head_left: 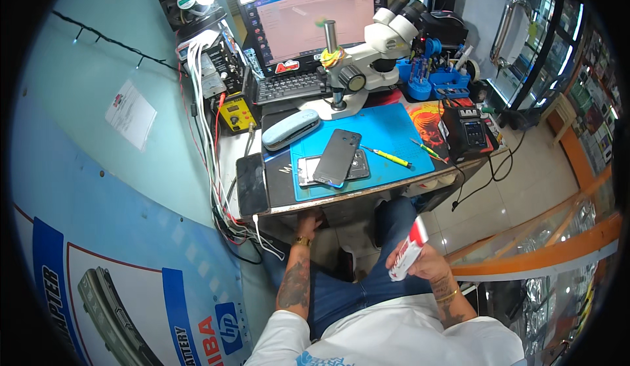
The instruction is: The person applies adhesive from a tube onto the edges of a phone back cover and then presses the cover onto the back of the phone body.
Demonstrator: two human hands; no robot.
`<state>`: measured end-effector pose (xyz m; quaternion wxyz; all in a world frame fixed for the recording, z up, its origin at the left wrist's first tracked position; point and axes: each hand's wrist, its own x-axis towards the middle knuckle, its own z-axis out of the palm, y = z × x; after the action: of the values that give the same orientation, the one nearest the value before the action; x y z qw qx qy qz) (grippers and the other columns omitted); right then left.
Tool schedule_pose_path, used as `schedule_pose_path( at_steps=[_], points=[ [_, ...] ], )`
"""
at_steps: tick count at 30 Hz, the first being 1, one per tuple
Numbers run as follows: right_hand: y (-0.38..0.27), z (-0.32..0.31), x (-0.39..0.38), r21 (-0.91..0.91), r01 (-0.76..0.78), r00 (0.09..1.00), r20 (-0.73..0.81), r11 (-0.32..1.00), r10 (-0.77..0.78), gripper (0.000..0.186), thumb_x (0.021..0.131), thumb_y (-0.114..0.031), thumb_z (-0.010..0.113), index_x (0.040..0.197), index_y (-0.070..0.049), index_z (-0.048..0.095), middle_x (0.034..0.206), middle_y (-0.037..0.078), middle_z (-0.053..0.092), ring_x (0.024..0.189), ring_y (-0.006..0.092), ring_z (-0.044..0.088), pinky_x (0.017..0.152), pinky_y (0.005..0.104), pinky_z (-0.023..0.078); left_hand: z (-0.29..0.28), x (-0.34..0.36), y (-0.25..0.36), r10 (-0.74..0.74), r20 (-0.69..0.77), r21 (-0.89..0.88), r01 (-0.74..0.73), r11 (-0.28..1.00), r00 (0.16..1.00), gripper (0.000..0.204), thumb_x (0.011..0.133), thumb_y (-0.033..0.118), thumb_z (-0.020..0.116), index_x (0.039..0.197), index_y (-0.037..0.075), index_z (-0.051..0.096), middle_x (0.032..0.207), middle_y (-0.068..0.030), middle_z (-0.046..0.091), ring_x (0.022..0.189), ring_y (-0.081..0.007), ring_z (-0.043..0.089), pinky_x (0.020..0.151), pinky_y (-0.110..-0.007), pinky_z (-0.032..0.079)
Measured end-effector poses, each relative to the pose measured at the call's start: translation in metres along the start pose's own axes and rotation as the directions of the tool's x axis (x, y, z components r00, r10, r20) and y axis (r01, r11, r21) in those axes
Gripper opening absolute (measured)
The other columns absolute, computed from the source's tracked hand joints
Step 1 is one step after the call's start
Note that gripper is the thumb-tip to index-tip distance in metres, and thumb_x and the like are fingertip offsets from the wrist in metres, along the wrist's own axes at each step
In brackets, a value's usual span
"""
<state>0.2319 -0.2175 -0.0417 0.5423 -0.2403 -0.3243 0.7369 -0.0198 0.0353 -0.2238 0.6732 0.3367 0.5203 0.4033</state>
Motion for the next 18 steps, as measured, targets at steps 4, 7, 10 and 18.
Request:
schedule_pose_path(
  at_steps=[4, 7, 10, 18],
  points=[
    [-0.011, 0.031, 0.007, 0.048, 0.302, 0.916, -0.290, 0.952, -0.275, 0.067, 0.072, 0.003, 0.076, 0.129, -0.006, 0.044, 0.108, 0.018, 0.065, 0.103, 0.0328, 0.064, 0.092, 0.0458, 0.050, 0.058, -0.132, 0.063, -0.047, 0.366, 0.320, -0.078, 0.944, 0.929, 0.035, 0.098, 0.017, 0.052, 0.127, -0.001, 0.056, 0.114, -0.0163, 0.066, 0.097, -0.0224, 0.067, 0.083, -0.032, 0.054],
    [-0.004, 0.042, 0.036, 0.042, 0.426, 0.839, -0.392, 0.904, -0.377, 0.057, 0.073, -0.003, 0.078, 0.122, -0.008, 0.049, 0.105, 0.013, 0.063, 0.105, 0.0338, 0.063, 0.093, 0.0446, 0.049, 0.078, -0.231, 0.098, 0.334, 0.578, 0.074, -0.456, 0.887, 0.745, 0.033, 0.092, 0.002, 0.060, 0.125, -0.004, 0.058, 0.114, -0.0171, 0.064, 0.091, -0.0218, 0.068, 0.081, -0.032, 0.055],
    [-0.009, 0.057, 0.054, 0.047, 0.449, 0.798, -0.470, 0.892, -0.377, 0.034, 0.081, 0.000, 0.071, 0.111, -0.002, 0.056, 0.103, 0.011, 0.065, 0.102, 0.0261, 0.065, 0.091, 0.0372, 0.051, 0.105, -0.259, 0.124, 0.569, 0.503, 0.156, -0.715, 0.681, 0.651, 0.034, 0.084, -0.002, 0.068, 0.117, 0.000, 0.064, 0.103, -0.0123, 0.069, 0.084, -0.0178, 0.068, 0.070, -0.028, 0.055],
    [-0.025, 0.072, 0.031, 0.236, 0.333, 0.902, -0.362, 0.913, -0.235, 0.036, 0.091, -0.025, 0.067, 0.116, 0.000, 0.056, 0.106, 0.010, 0.067, 0.100, 0.0215, 0.066, 0.088, 0.0363, 0.053, 0.105, -0.257, 0.167, 0.809, 0.566, 0.320, -0.947, -0.042, 0.156, 0.022, 0.070, -0.006, 0.072, 0.091, 0.000, 0.070, 0.083, -0.0112, 0.068, 0.071, -0.0265, 0.066, 0.061, -0.032, 0.053]
  ],
)
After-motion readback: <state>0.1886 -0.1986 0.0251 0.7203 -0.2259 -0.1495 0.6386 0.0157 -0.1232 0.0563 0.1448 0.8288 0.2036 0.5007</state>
